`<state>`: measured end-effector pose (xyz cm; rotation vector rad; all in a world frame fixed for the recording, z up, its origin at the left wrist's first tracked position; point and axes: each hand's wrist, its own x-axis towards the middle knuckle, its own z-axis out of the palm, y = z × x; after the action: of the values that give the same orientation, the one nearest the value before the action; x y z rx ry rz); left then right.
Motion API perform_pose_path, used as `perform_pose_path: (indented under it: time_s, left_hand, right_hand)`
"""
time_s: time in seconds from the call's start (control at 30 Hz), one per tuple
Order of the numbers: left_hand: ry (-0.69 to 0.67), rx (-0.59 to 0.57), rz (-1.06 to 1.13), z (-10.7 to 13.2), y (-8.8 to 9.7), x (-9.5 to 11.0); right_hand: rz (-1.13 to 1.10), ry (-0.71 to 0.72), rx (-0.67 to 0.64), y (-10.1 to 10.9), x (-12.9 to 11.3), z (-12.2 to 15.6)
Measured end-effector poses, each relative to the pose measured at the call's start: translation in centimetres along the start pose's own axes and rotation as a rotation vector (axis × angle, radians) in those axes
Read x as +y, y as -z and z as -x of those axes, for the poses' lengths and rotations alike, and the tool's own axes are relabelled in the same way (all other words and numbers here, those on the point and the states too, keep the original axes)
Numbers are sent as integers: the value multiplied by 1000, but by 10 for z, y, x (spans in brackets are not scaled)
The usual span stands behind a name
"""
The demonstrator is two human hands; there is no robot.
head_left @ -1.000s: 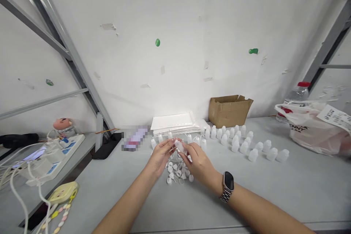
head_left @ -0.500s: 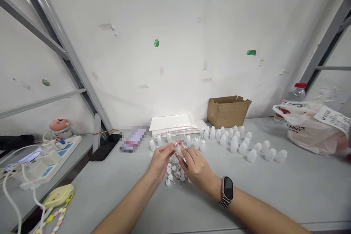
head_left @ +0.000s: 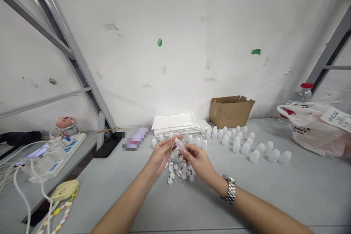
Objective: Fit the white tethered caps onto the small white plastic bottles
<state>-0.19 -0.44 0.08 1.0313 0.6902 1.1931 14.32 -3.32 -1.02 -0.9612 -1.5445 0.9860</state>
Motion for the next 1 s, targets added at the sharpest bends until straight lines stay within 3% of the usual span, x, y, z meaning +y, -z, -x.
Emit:
perform_pose_path:
  time_s: [0.17,0.33,0.43,0.5,0.6,0.7,0.77,0.87,1.0]
  left_hand:
    - [57,-14,36,3,-2,-2]
    - [139,3,70,7,-7,0]
    - [151,-1,95,11,-10,4]
    - [137,-32,95,12,-12,5]
    - [125,-50,89,12,-12,5]
    - [127,-11,113,11,-12,2]
    - [117,20,132,10,-12,0]
    - [80,51,116,9,-12,-3]
    - [13,33,13,10,-15,-7]
  right_hand:
    - [-286,-131,-95,-1,-4,-1]
    - [-657,-295,-297,0,-8,2]
    - [-720,-311,-344,1,-9,1]
    - [-632,-289,-310,2,-9,0]
    - [-289,-177,-138,1,-6,0]
    - [161,103,80,1,-1,3]
    - [377,305,154,1,3,6]
    - [487,432,165,1,4,9]
    - [501,443,161,0,2,11]
